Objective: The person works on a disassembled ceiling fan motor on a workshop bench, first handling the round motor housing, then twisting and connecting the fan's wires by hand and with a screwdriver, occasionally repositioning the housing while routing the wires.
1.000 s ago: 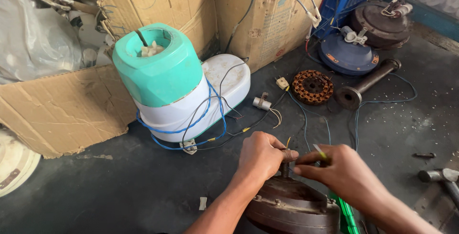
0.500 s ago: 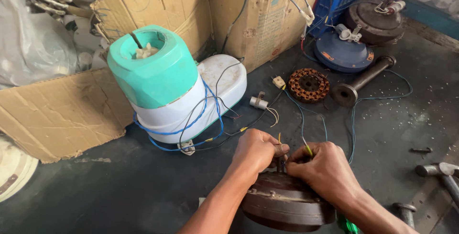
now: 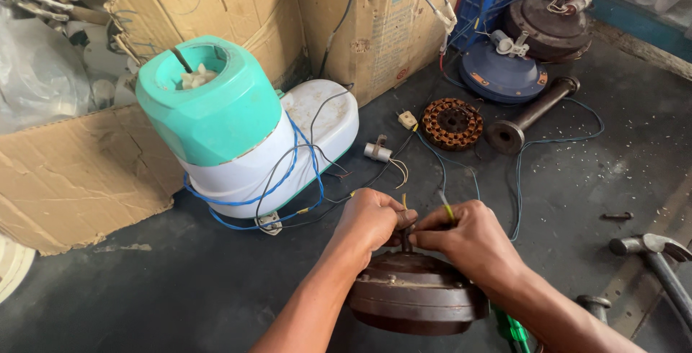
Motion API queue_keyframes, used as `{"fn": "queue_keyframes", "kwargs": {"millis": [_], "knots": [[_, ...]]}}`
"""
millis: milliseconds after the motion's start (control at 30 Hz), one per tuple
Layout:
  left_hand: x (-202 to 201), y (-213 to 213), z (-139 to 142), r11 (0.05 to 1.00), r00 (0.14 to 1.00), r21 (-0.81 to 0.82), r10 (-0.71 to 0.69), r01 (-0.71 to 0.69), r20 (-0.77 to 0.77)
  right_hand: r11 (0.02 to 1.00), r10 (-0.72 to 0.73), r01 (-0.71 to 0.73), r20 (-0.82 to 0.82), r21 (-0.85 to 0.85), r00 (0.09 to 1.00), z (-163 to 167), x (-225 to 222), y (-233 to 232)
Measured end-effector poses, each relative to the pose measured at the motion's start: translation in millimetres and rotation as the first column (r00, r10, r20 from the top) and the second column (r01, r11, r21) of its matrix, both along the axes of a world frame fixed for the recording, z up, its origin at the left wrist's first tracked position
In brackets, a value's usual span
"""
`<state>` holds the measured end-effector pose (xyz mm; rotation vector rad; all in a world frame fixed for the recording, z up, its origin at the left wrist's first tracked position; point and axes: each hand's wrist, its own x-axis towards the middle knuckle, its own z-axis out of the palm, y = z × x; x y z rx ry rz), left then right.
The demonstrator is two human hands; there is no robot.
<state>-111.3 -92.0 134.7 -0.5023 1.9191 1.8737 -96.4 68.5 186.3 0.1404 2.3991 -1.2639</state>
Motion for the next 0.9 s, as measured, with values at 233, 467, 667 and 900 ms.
{"fn": "queue_keyframes", "kwargs": {"millis": [233, 467, 667, 900], "knots": [[-2, 1, 0, 1.0, 0.999, -0.015, -0.001, 0.001, 0.045, 0.996, 0.088, -0.092, 0.197, 0.011, 0.976, 5, -11, 0], [-2, 0, -2, 0.999, 1.0, -0.048, 0.001, 0.0, 0.014, 0.977, 0.21, -0.203, 0.12, -0.069, 0.97, 6, -11, 1], [-4, -4, -5, 1.0, 0.998, 0.028, -0.015, 0.013, 0.066, 0.996, 0.052, -0.059, 0.093, 0.064, 0.994, 13, -12, 15], [-13, -15, -9, 1.0, 0.995, 0.029, 0.002, -0.004, 0.097, 0.941, 0.117, -0.063, -0.144, 0.333, 0.983, 44, 0, 10]]}}
